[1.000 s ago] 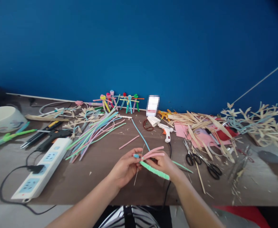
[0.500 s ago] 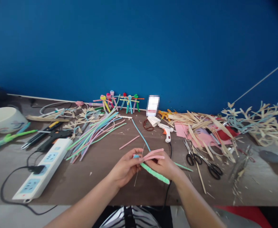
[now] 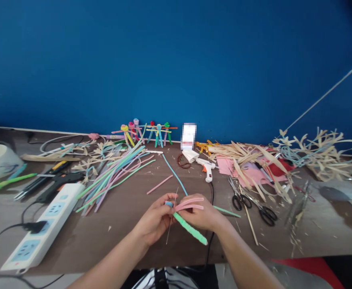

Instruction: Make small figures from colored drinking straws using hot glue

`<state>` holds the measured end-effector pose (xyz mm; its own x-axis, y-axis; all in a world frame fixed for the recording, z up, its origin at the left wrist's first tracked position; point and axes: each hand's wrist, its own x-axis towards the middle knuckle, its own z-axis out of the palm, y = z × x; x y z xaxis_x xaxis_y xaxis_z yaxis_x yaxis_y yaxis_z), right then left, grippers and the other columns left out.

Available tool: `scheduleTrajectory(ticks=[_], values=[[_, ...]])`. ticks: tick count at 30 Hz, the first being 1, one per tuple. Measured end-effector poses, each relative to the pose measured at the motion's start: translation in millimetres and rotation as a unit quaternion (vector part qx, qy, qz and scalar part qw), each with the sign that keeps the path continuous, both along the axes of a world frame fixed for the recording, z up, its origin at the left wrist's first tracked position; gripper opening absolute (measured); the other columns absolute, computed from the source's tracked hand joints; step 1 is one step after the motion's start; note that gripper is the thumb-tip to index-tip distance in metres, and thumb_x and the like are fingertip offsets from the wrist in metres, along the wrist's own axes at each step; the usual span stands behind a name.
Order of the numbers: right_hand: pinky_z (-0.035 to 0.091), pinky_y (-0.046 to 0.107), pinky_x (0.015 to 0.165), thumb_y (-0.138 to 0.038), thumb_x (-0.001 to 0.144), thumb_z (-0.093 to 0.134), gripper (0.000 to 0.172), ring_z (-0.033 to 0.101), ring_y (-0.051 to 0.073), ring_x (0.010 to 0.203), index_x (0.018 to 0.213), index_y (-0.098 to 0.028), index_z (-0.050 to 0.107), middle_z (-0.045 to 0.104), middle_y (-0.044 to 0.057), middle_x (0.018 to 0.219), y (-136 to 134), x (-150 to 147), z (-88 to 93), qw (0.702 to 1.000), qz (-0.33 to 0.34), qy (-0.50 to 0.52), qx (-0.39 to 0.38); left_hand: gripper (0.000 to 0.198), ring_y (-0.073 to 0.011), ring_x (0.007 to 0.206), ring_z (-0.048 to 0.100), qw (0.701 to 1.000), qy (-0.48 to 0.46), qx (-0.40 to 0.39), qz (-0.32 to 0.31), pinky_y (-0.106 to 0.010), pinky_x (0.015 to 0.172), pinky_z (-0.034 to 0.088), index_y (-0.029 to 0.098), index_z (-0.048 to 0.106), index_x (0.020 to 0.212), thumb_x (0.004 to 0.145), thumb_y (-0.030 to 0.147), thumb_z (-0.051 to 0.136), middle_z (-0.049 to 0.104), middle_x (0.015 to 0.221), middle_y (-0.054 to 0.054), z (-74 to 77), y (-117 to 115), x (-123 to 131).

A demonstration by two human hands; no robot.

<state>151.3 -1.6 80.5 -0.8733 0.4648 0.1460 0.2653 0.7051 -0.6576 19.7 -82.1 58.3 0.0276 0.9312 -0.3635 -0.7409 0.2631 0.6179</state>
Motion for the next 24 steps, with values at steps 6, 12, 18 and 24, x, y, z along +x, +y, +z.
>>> scheduleTrajectory(ticks=[6,12,18,24], values=[[0.044,0.022,0.075,-0.027,0.078,0.048,0.02,0.06,0.014,0.084,0.083,-0.022,0.067,0.067,0.0,0.087,0.0,3.9,-2.7,0.998,-0.029,0.006,-0.059,0.029,-0.0096,0.062,0.051,1.0,-0.002,0.009,-0.005,-0.022,0.058,0.038,0.017,0.051,0.09,0.063,0.008,0.056,0.054,0.068,0.001,0.4,0.1,-1.8],[0.046,0.022,0.069,-0.028,0.077,0.049,0.02,0.061,0.015,0.08,0.084,-0.022,0.067,0.068,0.0,0.084,-0.1,6.9,-4.6,0.993,-0.071,-0.013,-0.091,0.034,-0.0086,0.062,0.051,0.999,0.033,0.02,-0.016,-0.022,0.062,0.039,0.018,0.05,0.094,0.063,0.006,0.056,0.053,0.071,0.002,0.3,-1.3,-5.1],[0.046,0.022,0.069,-0.032,0.076,0.049,0.023,0.061,0.015,0.079,0.083,-0.021,0.068,0.067,0.001,0.085,1.4,5.2,-0.3,0.986,-0.065,-0.021,-0.154,0.034,-0.0087,0.064,0.05,0.995,0.1,0.027,-0.014,-0.022,0.062,0.038,0.02,0.048,0.095,0.064,0.012,0.06,0.052,0.07,0.003,2.6,-1.2,-5.0],[0.046,0.024,0.071,-0.035,0.077,0.047,0.026,0.06,0.016,0.079,0.085,-0.023,0.068,0.067,-0.001,0.084,1.7,5.4,7.1,0.978,-0.087,-0.076,-0.172,0.035,-0.0061,0.058,0.045,0.984,0.176,0.026,-0.014,-0.019,0.057,0.035,0.019,0.048,0.095,0.063,0.014,0.061,0.049,0.069,0.004,7.0,-0.8,-7.8]])
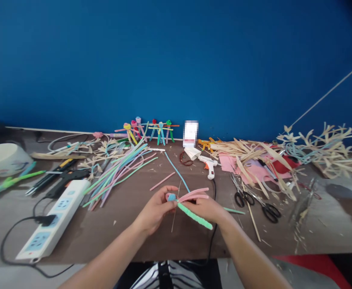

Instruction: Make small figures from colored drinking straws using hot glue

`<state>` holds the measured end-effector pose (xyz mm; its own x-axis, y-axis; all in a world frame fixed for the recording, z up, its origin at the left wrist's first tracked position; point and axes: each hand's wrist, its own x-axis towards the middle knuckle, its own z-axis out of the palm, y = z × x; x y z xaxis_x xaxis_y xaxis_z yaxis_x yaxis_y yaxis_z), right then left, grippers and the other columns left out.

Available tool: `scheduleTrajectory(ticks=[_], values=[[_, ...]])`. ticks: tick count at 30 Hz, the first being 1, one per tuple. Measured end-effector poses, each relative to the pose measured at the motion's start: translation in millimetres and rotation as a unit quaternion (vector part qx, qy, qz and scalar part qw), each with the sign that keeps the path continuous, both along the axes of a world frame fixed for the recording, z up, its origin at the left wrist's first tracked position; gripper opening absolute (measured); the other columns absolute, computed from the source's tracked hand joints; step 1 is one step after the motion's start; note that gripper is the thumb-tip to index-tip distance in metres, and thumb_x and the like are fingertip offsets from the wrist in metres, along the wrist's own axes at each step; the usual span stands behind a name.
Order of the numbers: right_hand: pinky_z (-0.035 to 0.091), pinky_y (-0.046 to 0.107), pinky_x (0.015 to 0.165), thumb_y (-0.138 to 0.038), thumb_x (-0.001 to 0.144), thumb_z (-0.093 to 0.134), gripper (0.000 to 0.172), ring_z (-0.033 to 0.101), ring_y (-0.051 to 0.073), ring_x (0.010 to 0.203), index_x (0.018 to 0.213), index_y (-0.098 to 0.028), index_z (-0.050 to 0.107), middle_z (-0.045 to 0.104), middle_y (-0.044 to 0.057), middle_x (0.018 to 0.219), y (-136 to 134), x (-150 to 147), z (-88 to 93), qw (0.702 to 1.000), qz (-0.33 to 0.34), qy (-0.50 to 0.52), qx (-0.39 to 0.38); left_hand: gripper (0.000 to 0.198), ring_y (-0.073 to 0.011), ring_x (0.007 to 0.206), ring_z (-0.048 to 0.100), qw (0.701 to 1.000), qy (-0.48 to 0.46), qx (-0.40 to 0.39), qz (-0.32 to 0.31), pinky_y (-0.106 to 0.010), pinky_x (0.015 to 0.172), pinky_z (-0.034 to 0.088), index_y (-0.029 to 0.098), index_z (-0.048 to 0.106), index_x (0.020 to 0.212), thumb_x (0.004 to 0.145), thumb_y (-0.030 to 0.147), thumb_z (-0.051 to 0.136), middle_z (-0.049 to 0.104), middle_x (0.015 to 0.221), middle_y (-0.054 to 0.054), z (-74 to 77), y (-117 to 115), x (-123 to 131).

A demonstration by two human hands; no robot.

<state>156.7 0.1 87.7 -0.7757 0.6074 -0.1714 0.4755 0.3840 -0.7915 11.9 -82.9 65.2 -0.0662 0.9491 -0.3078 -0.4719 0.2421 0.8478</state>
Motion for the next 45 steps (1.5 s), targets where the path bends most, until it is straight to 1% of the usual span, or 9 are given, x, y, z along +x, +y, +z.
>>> scheduleTrajectory(ticks=[7,13,16,22,25,29,32,36,45], values=[[0.046,0.024,0.071,-0.038,0.077,0.045,0.029,0.06,0.017,0.079,0.086,-0.022,0.067,0.067,0.0,0.086,0.4,0.1,0.1,1.0,0.022,-0.002,0.023,0.035,-0.0064,0.059,0.043,1.0,0.008,0.017,-0.001,-0.019,0.056,0.034,0.018,0.048,0.096,0.064,0.016,0.062,0.047,0.069,0.004,1.0,-3.0,-0.8],[0.046,0.023,0.071,-0.032,0.076,0.049,0.023,0.061,0.016,0.079,0.081,-0.021,0.068,0.068,0.001,0.083,0.6,0.2,-7.2,0.997,0.022,0.042,0.054,0.03,-0.0071,0.059,0.045,0.999,-0.049,0.017,0.002,-0.021,0.058,0.036,0.018,0.05,0.094,0.066,0.02,0.062,0.044,0.068,0.004,-4.0,-4.2,1.2],[0.046,0.022,0.064,-0.028,0.076,0.049,0.02,0.061,0.015,0.072,0.079,-0.02,0.068,0.068,0.001,0.077,0.6,-1.0,-9.1,0.996,0.038,0.069,0.048,0.03,-0.0071,0.06,0.046,0.998,-0.064,0.011,0.004,-0.021,0.06,0.036,0.019,0.05,0.092,0.065,0.019,0.063,0.045,0.068,0.004,-5.6,-3.9,1.3],[0.045,0.022,0.068,-0.023,0.076,0.05,0.017,0.06,0.013,0.074,0.077,-0.02,0.066,0.066,0.001,0.077,-0.9,-2.4,-12.1,0.994,0.025,0.089,0.054,0.033,-0.0068,0.059,0.045,0.999,-0.038,0.013,0.028,-0.02,0.059,0.036,0.019,0.048,0.093,0.064,0.017,0.063,0.045,0.066,0.005,-6.8,-4.2,0.8],[0.045,0.02,0.069,-0.019,0.075,0.05,0.015,0.059,0.012,0.075,0.077,-0.019,0.065,0.065,0.0,0.078,-1.4,-2.7,-14.9,0.993,0.021,0.112,0.029,0.035,-0.0065,0.058,0.045,0.999,-0.021,-0.009,0.031,-0.019,0.058,0.036,0.018,0.048,0.095,0.063,0.016,0.064,0.046,0.064,0.005,-7.1,-4.4,-0.1],[0.044,0.019,0.065,-0.02,0.074,0.052,0.013,0.059,0.012,0.072,0.078,-0.016,0.064,0.065,0.001,0.076,-1.2,-1.8,-16.3,0.992,0.026,0.125,-0.01,0.031,-0.0064,0.058,0.046,0.999,-0.019,-0.033,0.005,-0.019,0.058,0.037,0.015,0.052,0.091,0.062,0.019,0.065,0.049,0.066,0.003,-7.8,-3.6,-2.9],[0.042,0.018,0.055,-0.023,0.073,0.055,0.012,0.058,0.011,0.064,0.078,-0.015,0.064,0.065,0.001,0.071,-0.8,-0.8,-14.8,0.994,0.03,0.101,-0.025,0.021,-0.0065,0.055,0.047,0.997,-0.025,-0.055,-0.038,-0.019,0.055,0.037,0.013,0.056,0.075,0.06,0.021,0.067,0.051,0.062,0.002,-8.9,-2.6,-6.1],[0.043,0.019,0.059,-0.022,0.07,0.058,0.01,0.058,0.012,0.066,0.074,-0.016,0.064,0.065,0.0,0.071,-0.3,0.3,-13.1,0.995,0.029,0.095,-0.005,0.017,-0.0072,0.05,0.049,0.993,-0.035,-0.079,-0.081,-0.021,0.055,0.039,0.013,0.053,0.064,0.056,0.018,0.067,0.051,0.057,0.002,-10.8,-1.7,-8.5],[0.042,0.019,0.057,-0.024,0.07,0.058,0.01,0.057,0.012,0.065,0.074,-0.016,0.064,0.065,0.001,0.07,0.7,2.7,-14.9,0.996,0.031,0.083,-0.014,0.012,-0.007,0.049,0.05,0.993,-0.036,-0.077,-0.082,-0.021,0.055,0.04,0.012,0.055,0.064,0.056,0.015,0.064,0.052,0.056,0.002,-11.9,-0.8,-5.9]])
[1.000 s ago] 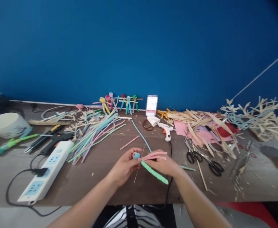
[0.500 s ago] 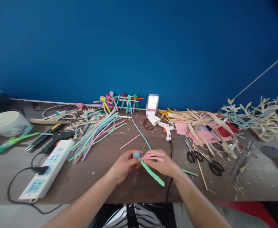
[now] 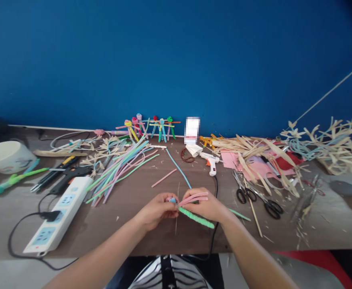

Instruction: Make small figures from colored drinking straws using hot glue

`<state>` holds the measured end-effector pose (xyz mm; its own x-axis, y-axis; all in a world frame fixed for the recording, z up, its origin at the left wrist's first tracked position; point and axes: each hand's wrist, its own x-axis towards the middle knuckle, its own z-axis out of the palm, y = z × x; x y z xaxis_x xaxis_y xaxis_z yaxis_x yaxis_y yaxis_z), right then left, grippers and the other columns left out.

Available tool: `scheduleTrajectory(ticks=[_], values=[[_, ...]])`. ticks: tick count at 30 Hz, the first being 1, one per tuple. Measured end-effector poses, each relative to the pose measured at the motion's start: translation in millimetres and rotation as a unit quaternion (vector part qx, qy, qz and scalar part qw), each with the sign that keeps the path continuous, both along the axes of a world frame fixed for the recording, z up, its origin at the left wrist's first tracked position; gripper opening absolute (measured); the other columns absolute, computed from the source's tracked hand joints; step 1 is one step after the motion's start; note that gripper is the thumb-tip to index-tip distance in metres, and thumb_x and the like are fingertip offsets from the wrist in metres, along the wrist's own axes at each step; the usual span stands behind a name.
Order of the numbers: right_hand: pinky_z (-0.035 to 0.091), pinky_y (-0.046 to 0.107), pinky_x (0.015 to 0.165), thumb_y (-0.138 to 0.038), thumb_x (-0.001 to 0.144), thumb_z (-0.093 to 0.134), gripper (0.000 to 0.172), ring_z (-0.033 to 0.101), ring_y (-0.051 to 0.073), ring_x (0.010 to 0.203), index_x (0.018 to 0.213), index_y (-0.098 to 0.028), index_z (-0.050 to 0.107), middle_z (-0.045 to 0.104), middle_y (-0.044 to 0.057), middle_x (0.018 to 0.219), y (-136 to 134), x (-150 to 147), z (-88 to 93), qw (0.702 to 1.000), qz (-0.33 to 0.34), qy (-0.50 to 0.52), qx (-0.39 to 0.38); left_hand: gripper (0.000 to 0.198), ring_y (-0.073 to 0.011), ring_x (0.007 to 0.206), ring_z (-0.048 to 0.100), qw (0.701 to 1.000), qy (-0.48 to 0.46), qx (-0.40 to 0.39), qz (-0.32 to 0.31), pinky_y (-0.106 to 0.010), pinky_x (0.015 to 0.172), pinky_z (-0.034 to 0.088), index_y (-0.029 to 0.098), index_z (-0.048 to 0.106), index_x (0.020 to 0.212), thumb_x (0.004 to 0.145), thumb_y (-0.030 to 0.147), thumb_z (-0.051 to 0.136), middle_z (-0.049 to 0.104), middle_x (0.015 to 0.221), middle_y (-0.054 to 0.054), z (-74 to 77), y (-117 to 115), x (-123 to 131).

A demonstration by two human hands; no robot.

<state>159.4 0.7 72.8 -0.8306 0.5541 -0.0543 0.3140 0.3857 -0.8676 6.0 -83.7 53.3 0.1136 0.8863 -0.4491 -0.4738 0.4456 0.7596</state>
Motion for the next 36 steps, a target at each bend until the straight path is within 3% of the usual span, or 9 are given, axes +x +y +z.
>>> scheduleTrajectory(ticks=[10,13,15,17,21,25,28,33,36], values=[[0.042,0.019,0.057,-0.021,0.07,0.057,0.009,0.057,0.012,0.065,0.073,-0.017,0.064,0.064,0.0,0.069,1.6,-1.6,-4.8,1.0,-0.007,-0.007,0.003,0.014,-0.0075,0.054,0.048,1.0,0.022,0.012,0.004,-0.021,0.057,0.041,0.012,0.056,0.062,0.059,0.021,0.067,0.048,0.057,0.002,-4.8,1.9,2.4],[0.043,0.02,0.062,-0.021,0.071,0.056,0.014,0.058,0.012,0.07,0.082,-0.017,0.064,0.065,0.001,0.077,9.4,7.8,-4.6,1.0,-0.012,0.008,-0.002,0.015,-0.0072,0.053,0.047,1.0,0.022,0.016,0.009,-0.02,0.056,0.04,0.013,0.055,0.06,0.059,0.022,0.067,0.048,0.056,0.002,-5.7,1.6,0.9],[0.044,0.022,0.065,-0.023,0.072,0.055,0.021,0.058,0.013,0.072,0.09,-0.017,0.061,0.065,0.003,0.084,23.6,20.4,-6.1,0.998,-0.056,0.014,-0.001,0.014,-0.0074,0.053,0.047,0.999,0.025,0.017,0.013,-0.019,0.055,0.04,0.013,0.055,0.059,0.059,0.021,0.066,0.049,0.054,0.002,-5.7,0.3,-1.6],[0.044,0.024,0.067,-0.03,0.075,0.05,0.024,0.058,0.014,0.073,0.093,-0.017,0.06,0.064,0.003,0.084,45.4,35.0,-10.0,0.989,-0.144,0.001,0.029,0.013,-0.0078,0.053,0.048,0.999,0.027,0.017,0.018,-0.018,0.055,0.039,0.013,0.055,0.058,0.061,0.02,0.065,0.05,0.053,0.002,-5.9,-1.3,-4.5],[0.042,0.027,0.071,-0.037,0.074,0.048,0.031,0.059,0.016,0.079,0.092,-0.014,0.057,0.063,0.007,0.085,96.6,51.4,-22.4,0.922,-0.349,-0.122,0.117,0.012,-0.0076,0.053,0.048,0.999,0.025,0.008,0.02,-0.018,0.056,0.04,0.013,0.055,0.059,0.061,0.02,0.064,0.051,0.054,0.001,-8.8,-2.8,-5.9],[0.04,0.035,0.072,-0.045,0.062,0.057,0.042,0.058,0.026,0.084,0.088,-0.012,0.058,0.063,0.013,0.084,129.5,39.6,-34.5,0.896,-0.39,-0.181,0.111,0.011,-0.0082,0.055,0.05,0.998,0.057,0.009,0.016,-0.02,0.058,0.042,0.013,0.057,0.06,0.06,0.02,0.065,0.051,0.057,0.002,-12.1,-1.0,0.4],[0.039,0.037,0.072,-0.038,0.052,0.065,0.035,0.056,0.031,0.086,0.075,-0.013,0.06,0.063,0.016,0.082,137.5,27.6,-40.7,0.89,-0.395,-0.204,0.1,0.011,-0.0086,0.053,0.051,0.996,0.086,0.026,0.021,-0.021,0.057,0.043,0.013,0.057,0.061,0.061,0.02,0.064,0.05,0.057,0.002,-11.0,-0.1,2.5],[0.039,0.029,0.061,-0.022,0.052,0.06,0.01,0.059,0.024,0.072,0.059,-0.014,0.059,0.062,0.009,0.063,136.6,35.9,-43.1,0.895,-0.401,-0.181,0.069,0.011,-0.0083,0.056,0.052,0.998,0.054,0.024,0.022,-0.022,0.059,0.044,0.013,0.057,0.065,0.06,0.019,0.064,0.051,0.061,0.002,-7.4,-1.5,-4.4],[0.037,0.024,0.047,-0.026,0.06,0.052,0.014,0.055,0.016,0.052,0.058,-0.013,0.057,0.056,0.004,0.051,125.5,54.4,-38.6,0.899,-0.418,-0.123,0.042,0.012,-0.0087,0.058,0.052,0.999,0.033,0.015,0.016,-0.022,0.061,0.045,0.012,0.057,0.066,0.058,0.016,0.065,0.053,0.062,0.001,-9.7,-1.5,-7.0]])
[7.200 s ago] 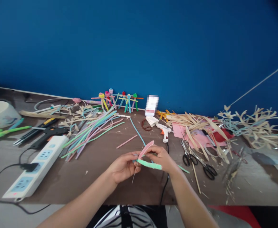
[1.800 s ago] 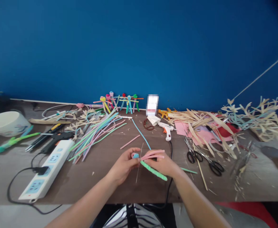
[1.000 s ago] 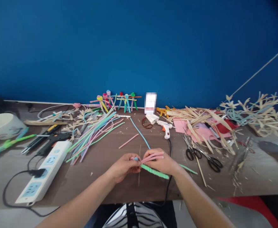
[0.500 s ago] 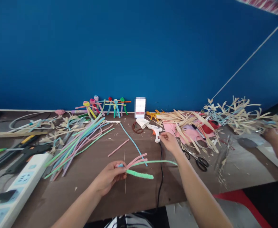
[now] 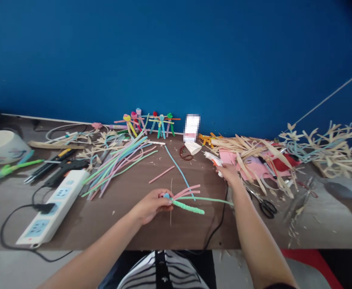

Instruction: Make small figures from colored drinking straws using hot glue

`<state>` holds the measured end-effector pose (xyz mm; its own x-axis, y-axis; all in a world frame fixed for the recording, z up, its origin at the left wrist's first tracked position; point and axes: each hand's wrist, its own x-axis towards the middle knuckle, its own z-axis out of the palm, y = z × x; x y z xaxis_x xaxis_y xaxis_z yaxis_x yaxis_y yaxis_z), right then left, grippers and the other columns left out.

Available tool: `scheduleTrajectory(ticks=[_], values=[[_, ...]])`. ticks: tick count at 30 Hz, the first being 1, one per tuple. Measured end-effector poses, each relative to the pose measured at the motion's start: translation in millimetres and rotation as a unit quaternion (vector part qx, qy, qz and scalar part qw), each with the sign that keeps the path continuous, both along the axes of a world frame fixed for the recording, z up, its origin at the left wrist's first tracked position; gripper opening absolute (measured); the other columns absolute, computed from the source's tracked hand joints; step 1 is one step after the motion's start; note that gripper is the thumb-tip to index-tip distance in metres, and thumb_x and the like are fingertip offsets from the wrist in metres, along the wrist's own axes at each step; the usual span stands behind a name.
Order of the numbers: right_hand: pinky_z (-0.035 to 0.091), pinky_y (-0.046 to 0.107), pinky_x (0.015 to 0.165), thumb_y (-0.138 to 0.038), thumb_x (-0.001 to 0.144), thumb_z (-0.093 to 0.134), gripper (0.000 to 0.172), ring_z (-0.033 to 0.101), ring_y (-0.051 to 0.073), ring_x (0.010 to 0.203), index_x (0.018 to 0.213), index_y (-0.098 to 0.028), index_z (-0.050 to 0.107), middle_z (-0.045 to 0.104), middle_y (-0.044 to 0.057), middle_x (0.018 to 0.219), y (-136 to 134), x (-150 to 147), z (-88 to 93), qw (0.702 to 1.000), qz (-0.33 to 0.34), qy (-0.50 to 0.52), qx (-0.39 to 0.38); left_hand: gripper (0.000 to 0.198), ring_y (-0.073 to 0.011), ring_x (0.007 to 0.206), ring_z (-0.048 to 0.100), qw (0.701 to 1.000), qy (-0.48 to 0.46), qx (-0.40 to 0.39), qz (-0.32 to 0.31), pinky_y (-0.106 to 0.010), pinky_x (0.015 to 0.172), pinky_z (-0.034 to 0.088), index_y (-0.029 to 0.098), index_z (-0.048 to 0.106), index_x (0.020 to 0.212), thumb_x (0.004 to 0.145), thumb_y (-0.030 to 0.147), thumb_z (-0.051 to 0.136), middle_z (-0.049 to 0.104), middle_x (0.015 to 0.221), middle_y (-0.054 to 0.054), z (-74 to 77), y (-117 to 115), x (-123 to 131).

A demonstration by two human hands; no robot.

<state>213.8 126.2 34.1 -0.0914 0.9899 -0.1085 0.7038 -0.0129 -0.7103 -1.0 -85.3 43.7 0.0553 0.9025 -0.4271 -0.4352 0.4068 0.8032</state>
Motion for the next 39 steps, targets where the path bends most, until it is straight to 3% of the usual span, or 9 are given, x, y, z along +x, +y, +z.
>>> scheduleTrajectory(ticks=[5,7,9,14,17,20,28,39], values=[[0.035,0.02,0.04,-0.032,0.066,0.047,0.026,0.046,0.009,0.043,0.085,-0.015,0.051,0.052,-0.003,0.056,-41.1,32.0,13.3,0.988,-0.056,0.127,0.068,0.014,-0.0076,0.056,0.051,1.0,-0.003,-0.012,0.025,-0.023,0.064,0.045,0.013,0.055,0.063,0.054,0.015,0.066,0.051,0.059,0.003,-6.8,3.9,0.9],[0.038,0.021,0.041,-0.031,0.063,0.055,0.03,0.045,0.009,0.041,0.088,-0.017,0.047,0.05,-0.006,0.055,-59.7,41.6,18.4,0.951,-0.054,0.288,0.102,0.014,-0.0073,0.056,0.051,0.999,-0.003,-0.012,0.035,-0.023,0.063,0.045,0.013,0.055,0.063,0.055,0.016,0.066,0.05,0.059,0.003,-8.3,6.0,1.0],[0.039,0.021,0.041,-0.028,0.066,0.056,0.03,0.046,0.008,0.041,0.091,-0.019,0.044,0.052,-0.004,0.061,-76.4,47.5,23.0,0.942,-0.029,0.312,0.123,0.015,-0.0071,0.056,0.05,0.999,-0.004,-0.012,0.039,-0.022,0.062,0.045,0.013,0.054,0.062,0.055,0.017,0.067,0.049,0.059,0.003,-9.3,7.9,0.6],[0.045,0.025,0.056,-0.021,0.069,0.052,0.03,0.056,0.014,0.062,0.097,-0.018,0.042,0.058,0.005,0.083,-108.0,39.0,32.5,0.974,0.087,0.125,0.166,0.017,-0.0063,0.055,0.049,0.999,0.0,-0.012,0.043,-0.022,0.061,0.045,0.012,0.055,0.062,0.055,0.02,0.068,0.048,0.058,0.003,-11.7,9.9,-0.5],[0.045,0.027,0.066,-0.019,0.071,0.049,0.028,0.059,0.017,0.074,0.098,-0.018,0.042,0.059,0.007,0.087,-121.1,22.4,35.7,0.968,0.178,0.031,0.175,0.018,-0.0062,0.056,0.049,0.999,0.004,-0.011,0.053,-0.022,0.061,0.045,0.012,0.055,0.063,0.054,0.02,0.069,0.049,0.059,0.003,-12.0,9.5,-1.3],[0.044,0.026,0.067,-0.017,0.072,0.046,0.027,0.059,0.017,0.077,0.099,-0.019,0.042,0.06,0.006,0.089,-127.5,7.6,36.8,0.955,0.225,-0.028,0.193,0.019,-0.0063,0.056,0.049,0.998,0.002,-0.011,0.064,-0.022,0.061,0.045,0.012,0.055,0.063,0.053,0.02,0.069,0.049,0.058,0.003,-11.6,8.7,-2.6],[0.039,0.025,0.056,-0.016,0.072,0.046,0.027,0.059,0.018,0.064,0.099,-0.019,0.044,0.062,0.004,0.082,-127.5,-7.2,37.2,0.925,0.26,-0.117,0.251,0.022,-0.0054,0.054,0.049,0.997,0.003,-0.013,0.071,-0.022,0.061,0.045,0.012,0.055,0.066,0.053,0.02,0.07,0.049,0.059,0.004,-13.3,9.0,-3.1],[0.038,0.025,0.056,-0.015,0.072,0.045,0.027,0.059,0.018,0.065,0.098,-0.02,0.045,0.062,0.003,0.08,-127.3,-8.4,41.4,0.918,0.268,-0.135,0.257,0.021,-0.006,0.055,0.048,0.998,0.007,-0.015,0.065,-0.023,0.062,0.045,0.012,0.057,0.066,0.052,0.02,0.071,0.05,0.059,0.004,-7.5,8.9,-1.7]])
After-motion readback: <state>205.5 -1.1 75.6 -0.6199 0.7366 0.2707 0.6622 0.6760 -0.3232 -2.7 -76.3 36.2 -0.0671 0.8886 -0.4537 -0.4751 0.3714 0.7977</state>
